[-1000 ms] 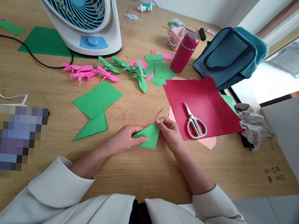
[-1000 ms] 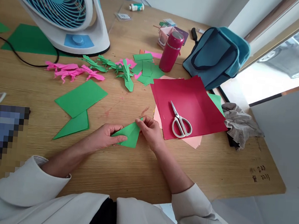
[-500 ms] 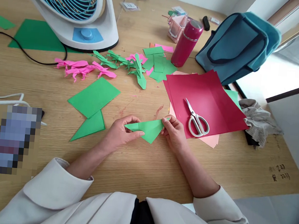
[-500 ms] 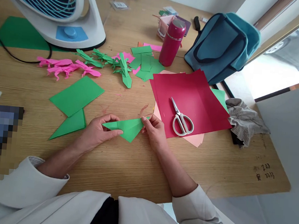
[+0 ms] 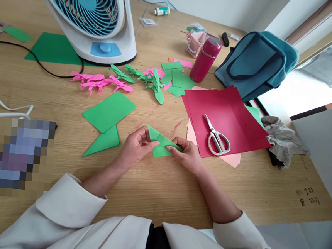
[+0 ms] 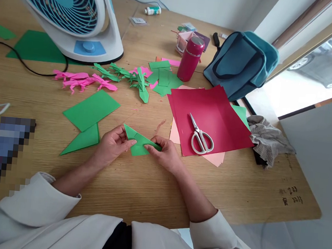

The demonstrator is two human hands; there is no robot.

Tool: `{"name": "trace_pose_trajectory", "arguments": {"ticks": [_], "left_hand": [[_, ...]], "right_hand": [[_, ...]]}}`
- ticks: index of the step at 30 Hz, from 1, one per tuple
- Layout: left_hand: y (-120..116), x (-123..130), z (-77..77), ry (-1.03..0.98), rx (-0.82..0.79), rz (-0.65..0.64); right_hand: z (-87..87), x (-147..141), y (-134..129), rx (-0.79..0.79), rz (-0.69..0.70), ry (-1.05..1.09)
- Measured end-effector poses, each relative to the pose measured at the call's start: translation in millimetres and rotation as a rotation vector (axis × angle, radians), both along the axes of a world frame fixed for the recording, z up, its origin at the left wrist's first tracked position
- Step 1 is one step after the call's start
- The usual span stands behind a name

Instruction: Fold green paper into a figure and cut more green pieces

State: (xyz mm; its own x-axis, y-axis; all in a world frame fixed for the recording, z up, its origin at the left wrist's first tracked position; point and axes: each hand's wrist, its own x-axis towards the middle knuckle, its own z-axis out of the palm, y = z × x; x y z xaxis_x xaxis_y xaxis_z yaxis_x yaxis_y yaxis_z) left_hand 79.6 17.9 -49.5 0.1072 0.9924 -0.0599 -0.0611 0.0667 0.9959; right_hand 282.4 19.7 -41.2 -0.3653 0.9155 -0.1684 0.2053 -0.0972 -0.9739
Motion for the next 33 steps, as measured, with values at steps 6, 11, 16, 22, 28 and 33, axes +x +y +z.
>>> {"name": "trace_pose_trajectory", "arguments": {"ticks": [6, 11, 16, 22, 28, 33], "left_hand": [[-4.3, -0.1, -4.9, 0.188, -0.020, -0.107], [-3.7, -2.1, -3.4, 0.226, -0.012, -0.106], [-1.5, -5.3, -0.8, 0.160, -0.033, -0.077], [-1.0, -9.8, 2.6, 0.187, 0.001, -0.062], [0.2, -11.2, 2.8, 0.189, 0.077, -0.065], [0.0, -8.7, -1.7, 0.133, 0.068, -0.045]], "right_hand": [[-1.7, -8.6, -7.2, 0.069, -0.048, -0.026], [-4.1, -10.6, -9.5, 0.075, -0.038, -0.045], [-9.7, -8.3, -8.7, 0.049, -0.011, 0.007], [-9.8, -5.9, -7.8, -0.011, 0.001, 0.062], [-6.7, -5.5, -8.1, 0.028, 0.024, 0.032], [-2.1, -6.7, -9.3, 0.144, 0.096, -0.118]]}}
